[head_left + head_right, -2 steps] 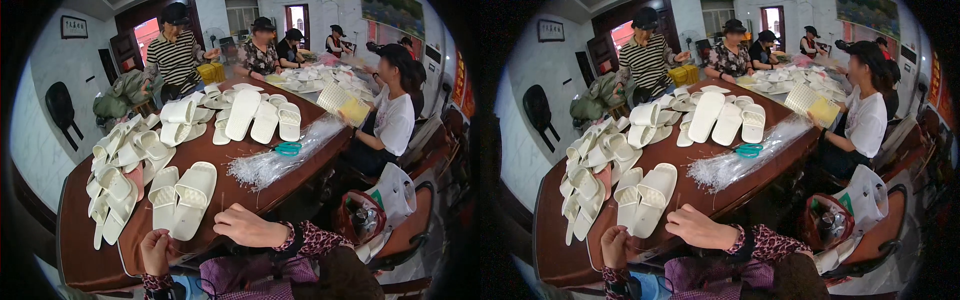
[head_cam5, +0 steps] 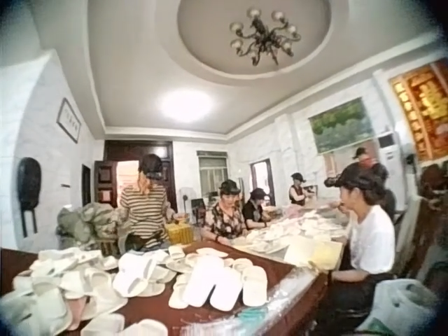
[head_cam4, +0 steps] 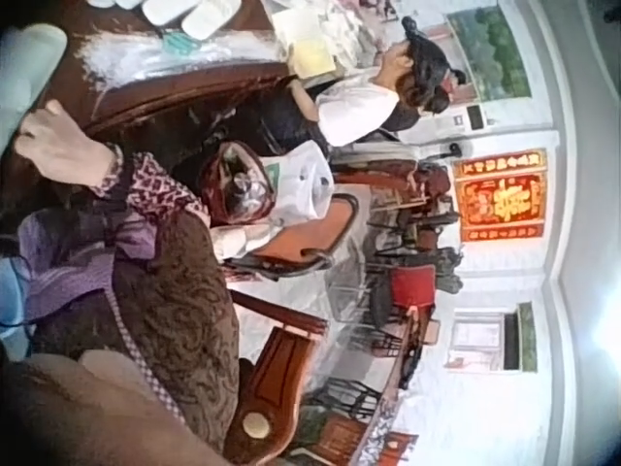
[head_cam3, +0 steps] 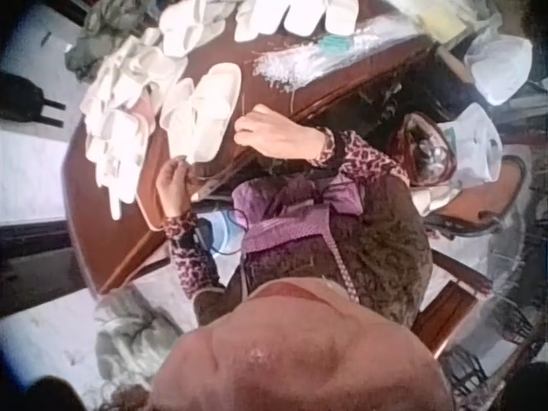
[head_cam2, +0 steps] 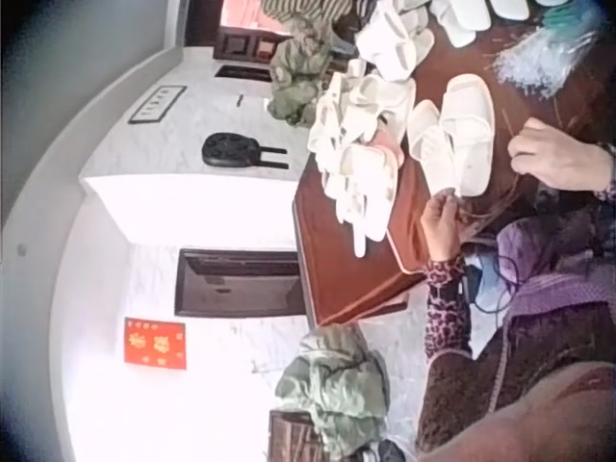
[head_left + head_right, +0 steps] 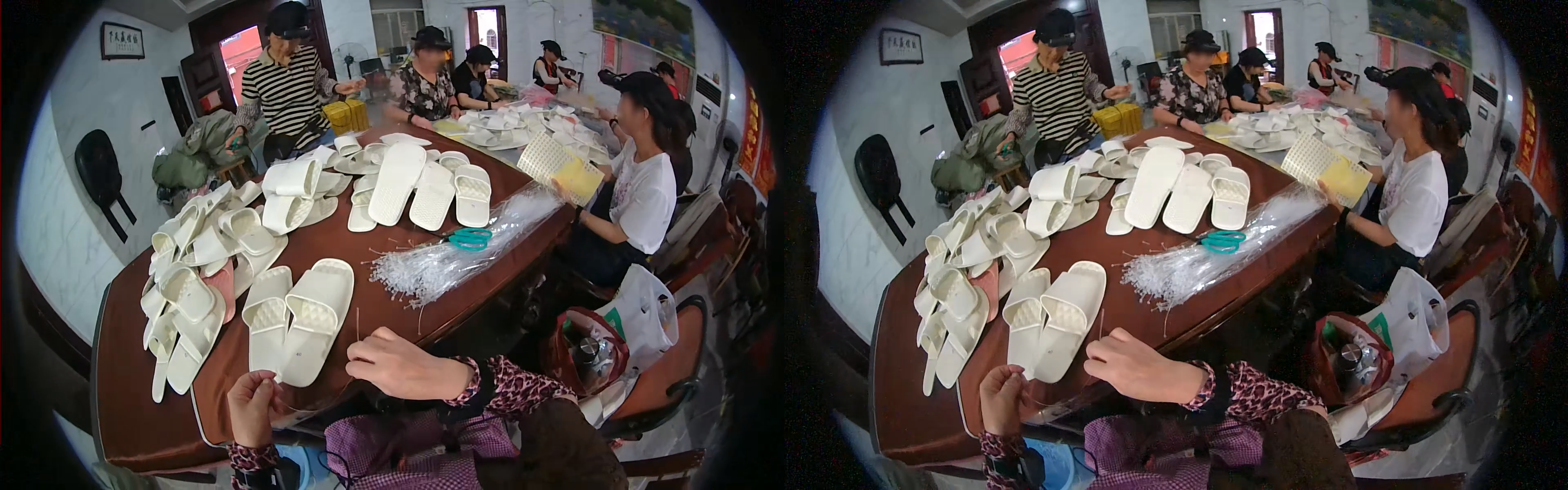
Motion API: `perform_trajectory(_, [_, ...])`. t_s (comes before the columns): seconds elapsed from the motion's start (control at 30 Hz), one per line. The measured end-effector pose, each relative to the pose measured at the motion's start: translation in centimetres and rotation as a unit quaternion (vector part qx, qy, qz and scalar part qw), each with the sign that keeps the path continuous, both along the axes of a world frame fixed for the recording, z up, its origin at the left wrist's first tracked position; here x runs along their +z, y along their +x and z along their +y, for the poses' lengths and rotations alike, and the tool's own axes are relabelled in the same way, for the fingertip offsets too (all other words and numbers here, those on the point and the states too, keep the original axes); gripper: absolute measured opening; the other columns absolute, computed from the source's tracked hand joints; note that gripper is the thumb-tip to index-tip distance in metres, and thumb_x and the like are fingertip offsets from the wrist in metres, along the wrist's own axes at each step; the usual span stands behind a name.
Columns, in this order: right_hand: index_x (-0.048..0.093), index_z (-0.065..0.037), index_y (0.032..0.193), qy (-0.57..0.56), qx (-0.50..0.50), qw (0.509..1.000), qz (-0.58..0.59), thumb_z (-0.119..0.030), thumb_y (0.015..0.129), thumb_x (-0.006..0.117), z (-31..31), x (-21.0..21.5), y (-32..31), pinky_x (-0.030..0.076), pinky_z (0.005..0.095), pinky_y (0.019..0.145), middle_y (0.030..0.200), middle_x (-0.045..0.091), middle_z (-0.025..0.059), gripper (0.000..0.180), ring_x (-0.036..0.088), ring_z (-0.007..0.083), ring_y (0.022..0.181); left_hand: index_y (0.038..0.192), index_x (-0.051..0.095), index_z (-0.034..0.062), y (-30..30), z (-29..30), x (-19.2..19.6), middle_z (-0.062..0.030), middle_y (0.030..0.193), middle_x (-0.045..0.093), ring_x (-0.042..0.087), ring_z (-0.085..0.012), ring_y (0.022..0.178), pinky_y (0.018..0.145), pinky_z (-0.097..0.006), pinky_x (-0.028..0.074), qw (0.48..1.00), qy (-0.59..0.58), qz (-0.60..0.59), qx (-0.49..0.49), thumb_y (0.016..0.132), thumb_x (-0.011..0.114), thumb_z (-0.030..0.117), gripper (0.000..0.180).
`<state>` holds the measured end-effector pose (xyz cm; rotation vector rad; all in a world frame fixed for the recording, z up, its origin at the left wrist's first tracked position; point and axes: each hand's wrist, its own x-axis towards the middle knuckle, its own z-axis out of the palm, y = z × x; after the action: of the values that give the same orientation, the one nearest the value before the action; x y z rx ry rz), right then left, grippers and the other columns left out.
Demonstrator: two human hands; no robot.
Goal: The recorder is assembling white slippers by threading and cutting plastic fasteners.
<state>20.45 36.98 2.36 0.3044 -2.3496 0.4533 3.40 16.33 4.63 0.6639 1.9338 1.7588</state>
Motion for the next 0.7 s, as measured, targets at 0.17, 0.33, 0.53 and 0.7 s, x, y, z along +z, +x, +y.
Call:
perform_trajectory(0.17, [0.055, -0.005, 0.085, 0.022, 0.005, 1.000, 0.001, -0.008, 0.078, 0.050, -0.8, 0.9, 0.2, 0.037, 0.0317, 0.077, 0.086, 0.048, 0.0061, 0.009, 0.051, 0.0192, 0.079, 0.095, 0.058, -0.0051, 0.5, -1.1, 1.0, -0.0048, 0.071, 0.058, 0.052, -0.0087, 0.056, 0.054, -0.021, 0.042, 0.997, -0.045, 0.039, -0.055, 0.086, 0.053, 0.004, 0.013])
perform_trajectory(0.33, [0.055, -0.005, 0.085, 0.014, 0.015, 1.000, 0.005, -0.008, 0.078, 0.050, -1.6, 1.2, 0.6, 0.037, 0.0316, 0.077, 0.086, 0.048, 0.0061, 0.009, 0.051, 0.0194, 0.079, 0.114, 0.054, -0.0007, -0.2, -2.9, 0.6, -0.0033, 0.095, 0.059, 0.057, -0.0102, 0.084, 0.070, -0.023, 0.048, 0.981, -0.056, 0.077, -0.170, 0.080, 0.070, 0.011, 0.039])
perform_trajectory(0.53, [0.055, -0.004, 0.085, 0.017, 0.001, 1.000, 0.011, -0.007, 0.078, 0.052, -1.7, 1.6, 1.2, 0.037, 0.0318, 0.077, 0.085, 0.048, 0.0065, 0.008, 0.051, 0.0200, 0.080, 0.116, 0.052, -0.0007, -0.4, -3.3, 1.2, -0.0040, 0.097, 0.057, 0.055, -0.0109, 0.087, 0.072, -0.024, 0.047, 0.962, -0.088, 0.099, -0.237, 0.074, 0.078, 0.020, 0.054])
perform_trajectory(0.7, [0.056, -0.004, 0.084, 0.023, -0.016, 1.000, -0.004, -0.005, 0.076, 0.056, -1.5, 2.1, 1.3, 0.038, 0.0322, 0.077, 0.087, 0.050, 0.0069, 0.007, 0.052, 0.0203, 0.082, 0.117, 0.051, -0.0017, -1.2, -3.0, 1.4, -0.0068, 0.098, 0.055, 0.055, -0.0110, 0.076, 0.066, -0.024, 0.047, 0.939, -0.116, 0.225, -0.231, 0.072, 0.078, 0.014, 0.054])
